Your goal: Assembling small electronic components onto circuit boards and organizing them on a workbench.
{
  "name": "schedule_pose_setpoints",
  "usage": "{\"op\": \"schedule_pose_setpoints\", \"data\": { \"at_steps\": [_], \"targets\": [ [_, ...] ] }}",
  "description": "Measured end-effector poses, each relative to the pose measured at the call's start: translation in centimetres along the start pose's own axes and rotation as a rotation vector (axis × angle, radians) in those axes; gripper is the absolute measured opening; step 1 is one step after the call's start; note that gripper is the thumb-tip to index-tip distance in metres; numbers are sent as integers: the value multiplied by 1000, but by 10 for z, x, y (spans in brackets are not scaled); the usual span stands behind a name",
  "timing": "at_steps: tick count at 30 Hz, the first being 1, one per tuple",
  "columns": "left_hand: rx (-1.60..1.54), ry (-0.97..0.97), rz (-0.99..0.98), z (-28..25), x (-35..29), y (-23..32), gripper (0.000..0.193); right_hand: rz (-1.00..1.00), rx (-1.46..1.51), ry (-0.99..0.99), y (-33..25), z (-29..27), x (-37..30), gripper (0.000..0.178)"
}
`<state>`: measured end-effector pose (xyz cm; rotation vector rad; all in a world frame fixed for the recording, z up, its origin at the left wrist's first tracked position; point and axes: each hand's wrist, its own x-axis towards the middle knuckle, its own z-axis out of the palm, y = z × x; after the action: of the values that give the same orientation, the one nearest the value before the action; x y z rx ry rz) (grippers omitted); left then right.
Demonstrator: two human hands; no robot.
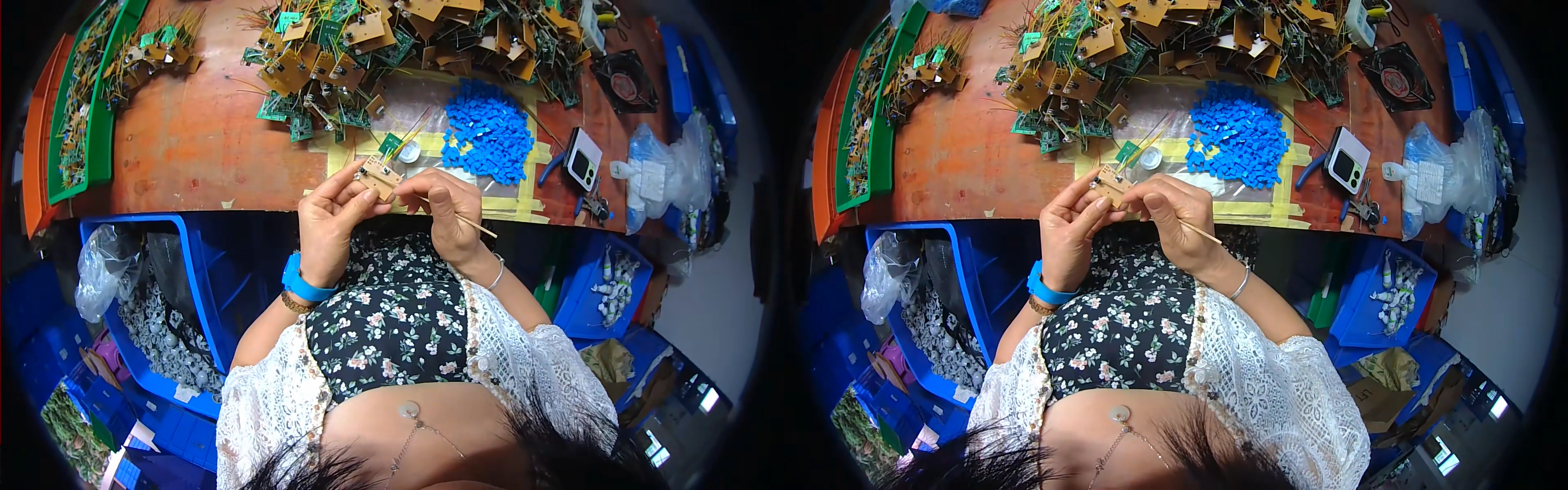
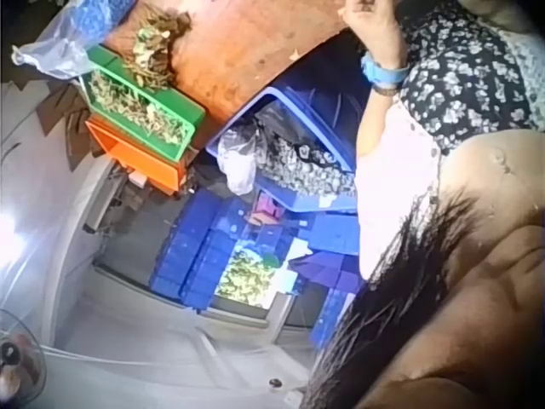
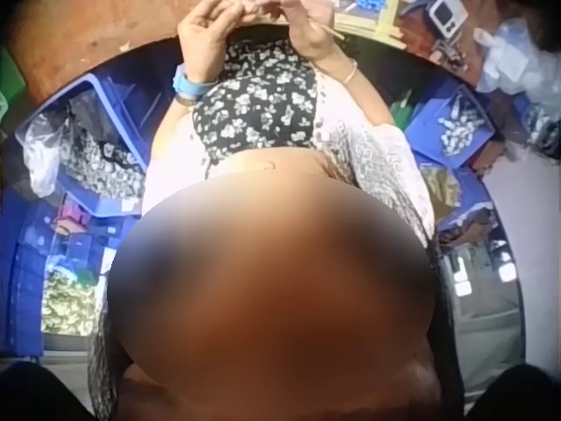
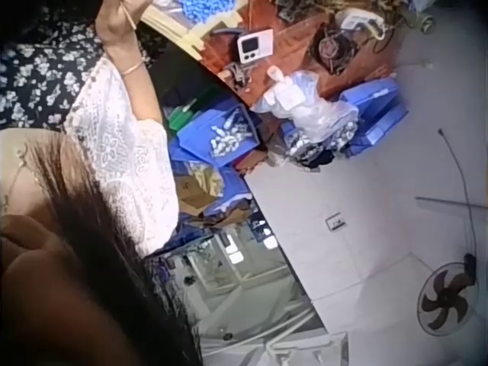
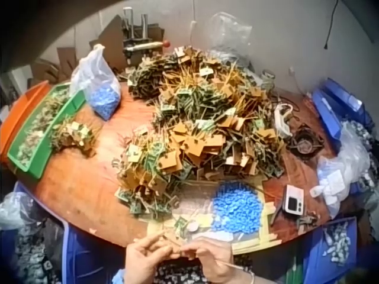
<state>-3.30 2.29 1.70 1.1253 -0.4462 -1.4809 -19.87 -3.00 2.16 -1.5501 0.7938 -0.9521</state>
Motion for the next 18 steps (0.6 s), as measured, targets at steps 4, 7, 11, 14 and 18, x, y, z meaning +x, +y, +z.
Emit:
{"op": "schedule_pose_setpoints", "data": {
  "at_steps": [4, 7, 11, 14, 18],
  "targets": [
    [-6, -18, -2, 0, 0, -1, 44, -34, -44, 1, 1, -1, 0, 55],
    [-25, -11, 10, 2, 1, -2, 44, -114, -106, -26, -1, -3, 0, 43],
    [5, -4, 37, -1, 2, -6, 44, -269, -285, -33, -5, -10, 0, 27],
    [28, 16, 67, 0, 1, -5, 43, -223, -330, 135, 0, -22, -1, 19],
    [33, 21, 83, 1, 3, -8, 43, -220, -677, 297, 30, -46, 11, 20]
  ]
}}
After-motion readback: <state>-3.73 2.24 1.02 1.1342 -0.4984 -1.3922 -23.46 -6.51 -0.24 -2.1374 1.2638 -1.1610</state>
